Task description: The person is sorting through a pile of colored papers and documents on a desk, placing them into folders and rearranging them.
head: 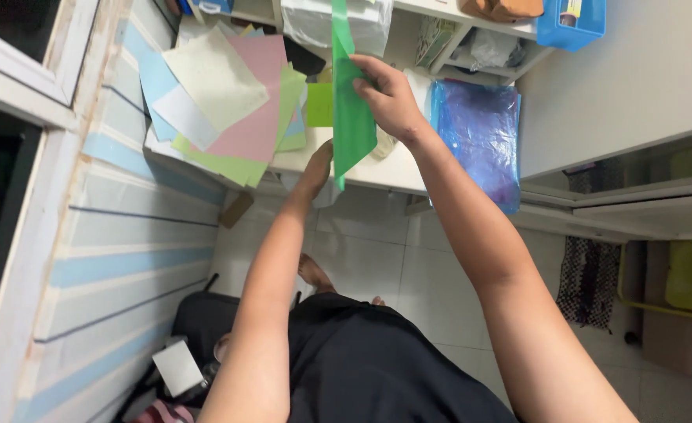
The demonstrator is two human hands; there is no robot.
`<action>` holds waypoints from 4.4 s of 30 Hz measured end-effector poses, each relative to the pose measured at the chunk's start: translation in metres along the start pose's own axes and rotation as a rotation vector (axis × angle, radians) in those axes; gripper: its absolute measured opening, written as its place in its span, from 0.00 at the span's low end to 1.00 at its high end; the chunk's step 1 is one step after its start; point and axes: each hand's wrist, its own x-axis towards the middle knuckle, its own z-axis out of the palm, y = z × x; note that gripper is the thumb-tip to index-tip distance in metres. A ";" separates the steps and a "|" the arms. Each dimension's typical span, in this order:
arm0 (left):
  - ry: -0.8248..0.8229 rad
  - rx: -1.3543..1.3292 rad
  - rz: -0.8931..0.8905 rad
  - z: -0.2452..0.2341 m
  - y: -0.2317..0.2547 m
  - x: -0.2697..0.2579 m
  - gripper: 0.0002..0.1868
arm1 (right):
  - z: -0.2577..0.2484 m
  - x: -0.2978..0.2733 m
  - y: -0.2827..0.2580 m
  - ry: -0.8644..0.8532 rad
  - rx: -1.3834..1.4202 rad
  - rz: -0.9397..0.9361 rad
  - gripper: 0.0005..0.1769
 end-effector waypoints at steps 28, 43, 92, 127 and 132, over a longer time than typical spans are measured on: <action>0.037 -1.081 -0.051 -0.082 0.045 -0.013 0.53 | 0.051 0.041 -0.061 -0.239 0.424 -0.001 0.22; 0.473 -1.142 0.361 0.005 0.031 -0.118 0.43 | 0.047 -0.091 -0.056 -0.403 0.432 0.426 0.53; 0.903 -0.313 0.200 0.150 0.023 -0.520 0.41 | 0.168 -0.395 -0.022 -0.829 0.084 -0.075 0.50; 0.647 -0.454 0.196 0.007 -0.013 -0.157 0.25 | 0.056 -0.068 0.080 -0.276 0.398 0.342 0.31; 0.648 -0.248 0.508 -0.043 -0.001 -0.089 0.25 | 0.099 -0.012 0.049 -0.297 0.120 0.294 0.35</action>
